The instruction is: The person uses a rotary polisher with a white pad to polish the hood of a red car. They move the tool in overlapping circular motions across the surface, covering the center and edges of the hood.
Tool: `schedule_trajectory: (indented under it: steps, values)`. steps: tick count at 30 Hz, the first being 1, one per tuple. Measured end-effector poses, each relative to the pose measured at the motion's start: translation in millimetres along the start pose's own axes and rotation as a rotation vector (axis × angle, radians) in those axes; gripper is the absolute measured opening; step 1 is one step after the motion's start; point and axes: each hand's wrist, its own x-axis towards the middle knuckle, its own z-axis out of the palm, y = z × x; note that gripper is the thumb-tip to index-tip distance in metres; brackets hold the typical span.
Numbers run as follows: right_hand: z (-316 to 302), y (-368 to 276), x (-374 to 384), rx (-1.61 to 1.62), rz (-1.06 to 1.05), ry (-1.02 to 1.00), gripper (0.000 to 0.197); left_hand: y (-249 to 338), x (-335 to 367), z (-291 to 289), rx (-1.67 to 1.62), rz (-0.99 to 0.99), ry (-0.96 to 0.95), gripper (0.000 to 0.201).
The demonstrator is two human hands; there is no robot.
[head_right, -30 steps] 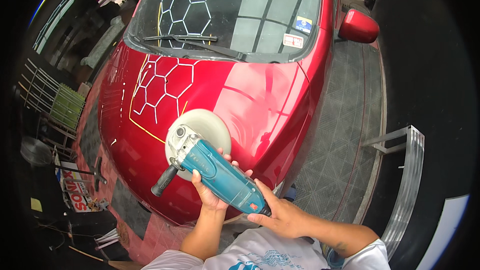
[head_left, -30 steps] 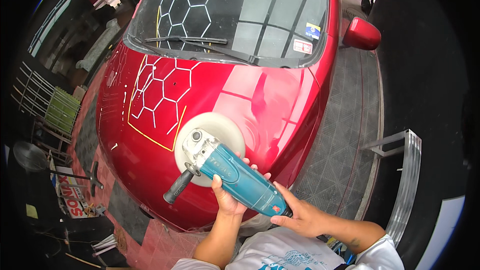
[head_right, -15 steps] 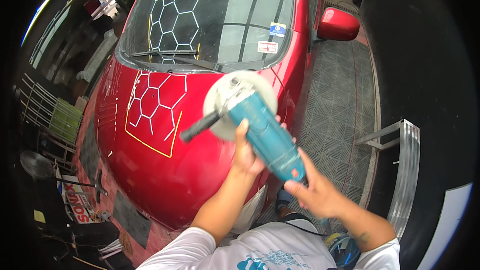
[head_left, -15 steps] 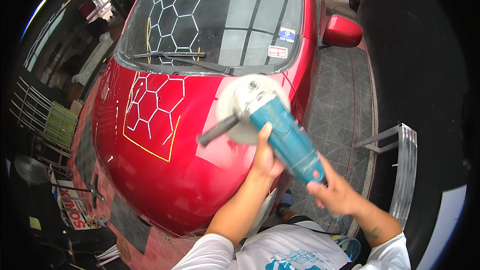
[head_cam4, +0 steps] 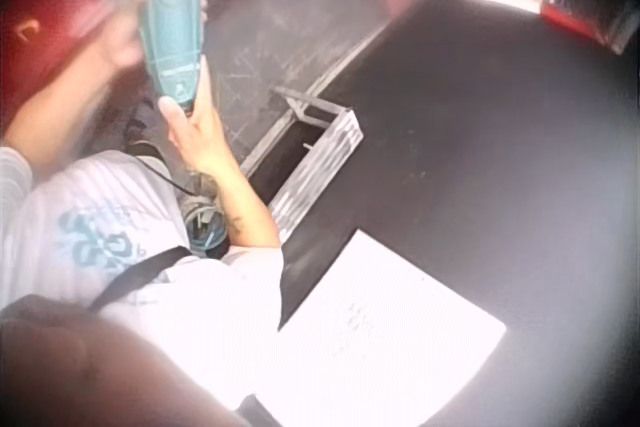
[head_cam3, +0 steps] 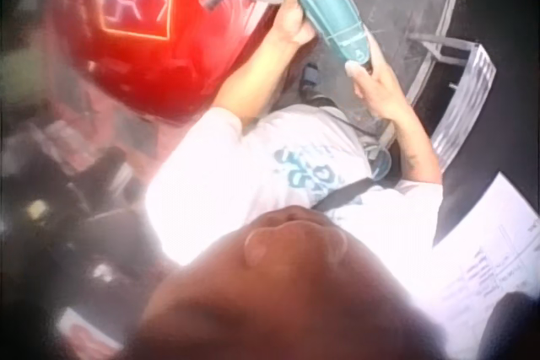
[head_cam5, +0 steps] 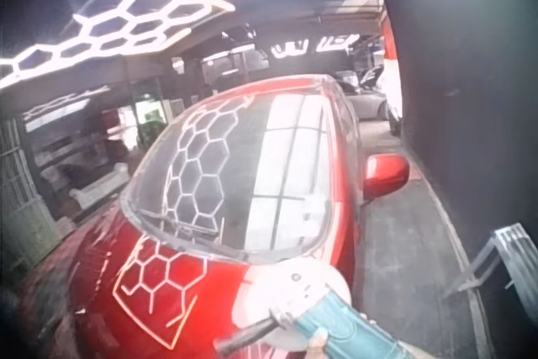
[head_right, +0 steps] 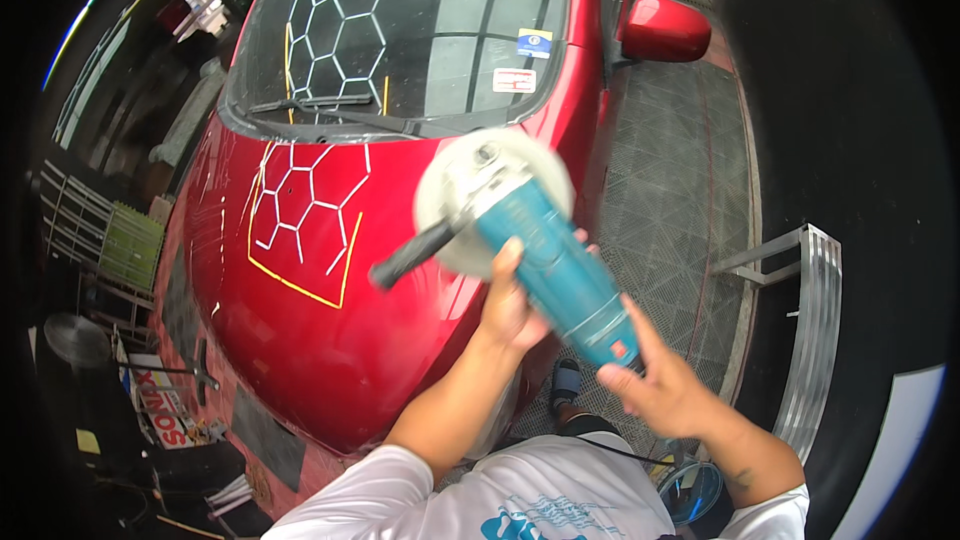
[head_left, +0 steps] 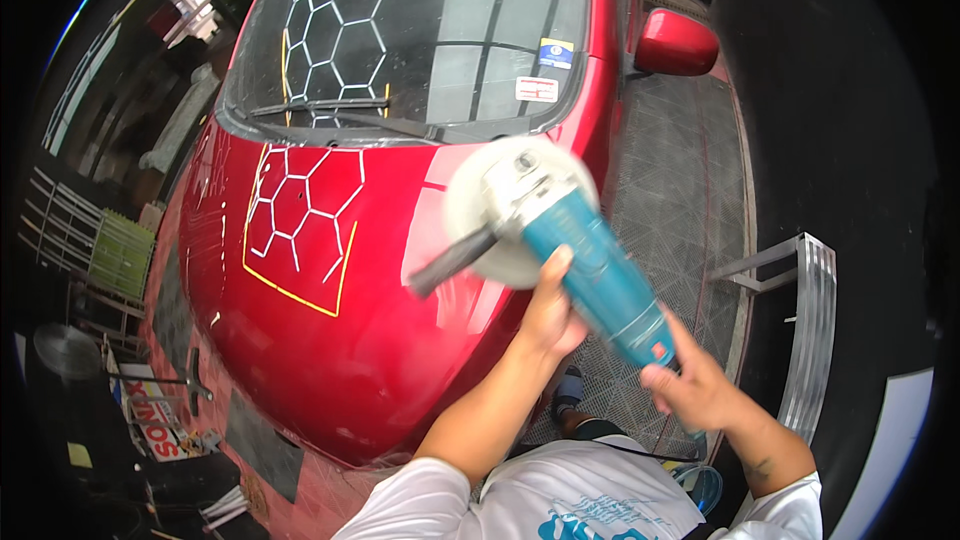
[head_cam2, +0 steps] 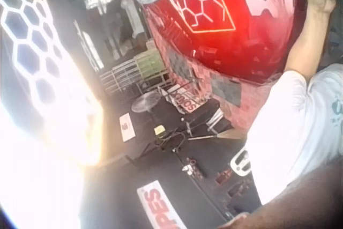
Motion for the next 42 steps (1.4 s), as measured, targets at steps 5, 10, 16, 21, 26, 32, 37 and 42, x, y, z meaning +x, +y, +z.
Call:
schedule_trajectory:
  steps: [5, 10, 16, 21, 26, 32, 37, 42]
  values:
    - [-2, 30, -2, 0.136, -0.158, 0.066, 0.09, -14, 9, 1, -0.022, -0.073, 0.001, 0.071]
    - [26, 45, -39, 0.11, 0.033, -0.141, 0.108, -24, -95, -9, -0.046, -0.041, 0.068, 0.083]
    - [80, 60, -50, -0.317, -0.141, -0.396, 0.109, -18, -222, -24, -0.066, 0.093, 0.145, 0.098]
    - [142, 52, -14, -0.413, -0.118, -0.544, 0.108, 1, -298, -66, -0.033, 0.231, 0.254, 0.103]
    - [207, 64, 22, -0.428, -0.238, -0.495, 0.106, 45, -324, -106, 0.02, 0.356, 0.276, 0.104]
    - [171, 62, 12, -0.126, -0.217, -0.173, 0.101, 50, -210, -80, -0.027, 0.228, 0.148, 0.096]
    - [105, 36, 9, 0.085, -0.235, 0.07, 0.06, 36, -65, -32, -0.078, 0.033, -0.061, 0.074]
    - [84, 29, 2, 0.088, -0.231, 0.098, 0.053, 34, -51, -4, -0.072, 0.043, -0.016, 0.057]
